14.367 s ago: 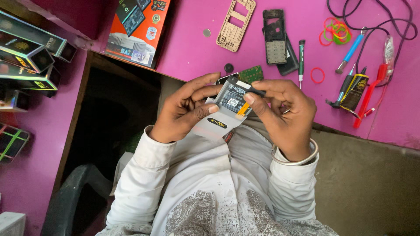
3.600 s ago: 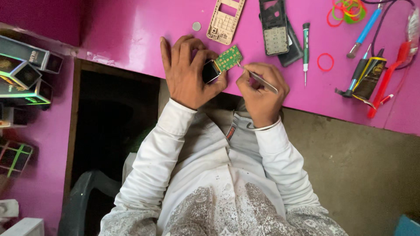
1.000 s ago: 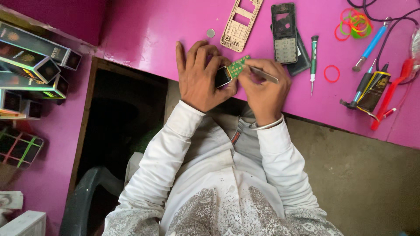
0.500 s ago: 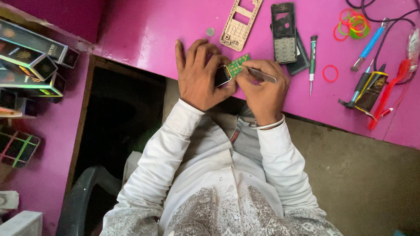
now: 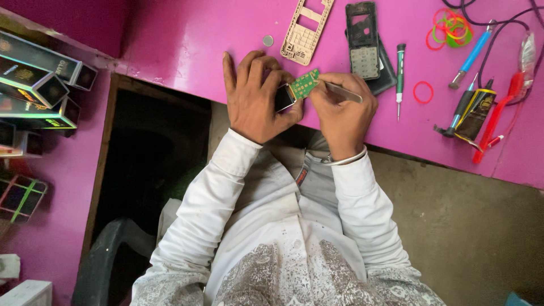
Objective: The person works at a repair bench on a disassembled phone, using tweezers to work on the green circuit board while referencing a smartphone screen. They open a battery box, take out a replacement battery, set it down, and then use a blue-handled tool on the board.
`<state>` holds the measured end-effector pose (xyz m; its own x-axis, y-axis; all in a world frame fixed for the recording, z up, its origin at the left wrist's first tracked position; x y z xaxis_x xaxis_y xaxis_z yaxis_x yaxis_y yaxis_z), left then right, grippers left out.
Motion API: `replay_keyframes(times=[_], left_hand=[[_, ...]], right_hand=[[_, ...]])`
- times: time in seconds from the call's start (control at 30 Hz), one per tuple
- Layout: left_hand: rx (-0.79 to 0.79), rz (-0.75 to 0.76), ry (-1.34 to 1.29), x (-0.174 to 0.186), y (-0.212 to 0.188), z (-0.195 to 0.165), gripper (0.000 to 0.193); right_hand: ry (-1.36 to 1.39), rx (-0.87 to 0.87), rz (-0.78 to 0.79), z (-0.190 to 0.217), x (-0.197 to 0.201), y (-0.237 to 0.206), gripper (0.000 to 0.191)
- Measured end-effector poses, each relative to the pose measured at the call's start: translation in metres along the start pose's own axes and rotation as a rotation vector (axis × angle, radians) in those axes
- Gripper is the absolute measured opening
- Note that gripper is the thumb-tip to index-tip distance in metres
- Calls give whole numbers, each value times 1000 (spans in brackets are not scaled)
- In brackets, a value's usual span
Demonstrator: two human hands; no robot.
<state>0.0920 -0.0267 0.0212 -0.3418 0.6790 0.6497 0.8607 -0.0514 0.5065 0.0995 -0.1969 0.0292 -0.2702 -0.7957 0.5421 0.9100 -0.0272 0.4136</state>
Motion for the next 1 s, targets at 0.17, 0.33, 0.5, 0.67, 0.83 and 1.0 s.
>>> replay_keyframes(times=[0.17,0.33,0.5,0.67,0.83,1.0], left_hand=[[-1,2,10,0,0,0,32],[2,-3,3,1,0,1,32],[-2,-4,-1,1,0,1,33],[0,-7,3,1,0,1,32],[0,-6,-3,1,0,0,33],[8,-2,-1,2,-1,-1,33]], right_hand=[[17,-36,3,-2,-1,-1,16],[-14,-10,-5,0,-2,0,16],[-47,28,-7,4,0,0,17],[-178,162,-38,17,1,-4,20],[147,-103,-64,-9,11,-16,16],[91,32,-38,2,22,-30,17]])
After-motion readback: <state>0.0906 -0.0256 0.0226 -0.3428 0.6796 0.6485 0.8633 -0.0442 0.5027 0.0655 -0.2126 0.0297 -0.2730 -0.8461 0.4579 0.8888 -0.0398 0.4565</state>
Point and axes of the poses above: each hand's wrist, its own y-axis towards the middle knuckle, its own x-axis out of the back of the hand, z = x × y, the point moved 9 cm from there along y, towards the middle knuckle, and after that the axes turned 2 degrees about -y, right-handed, at the moved point
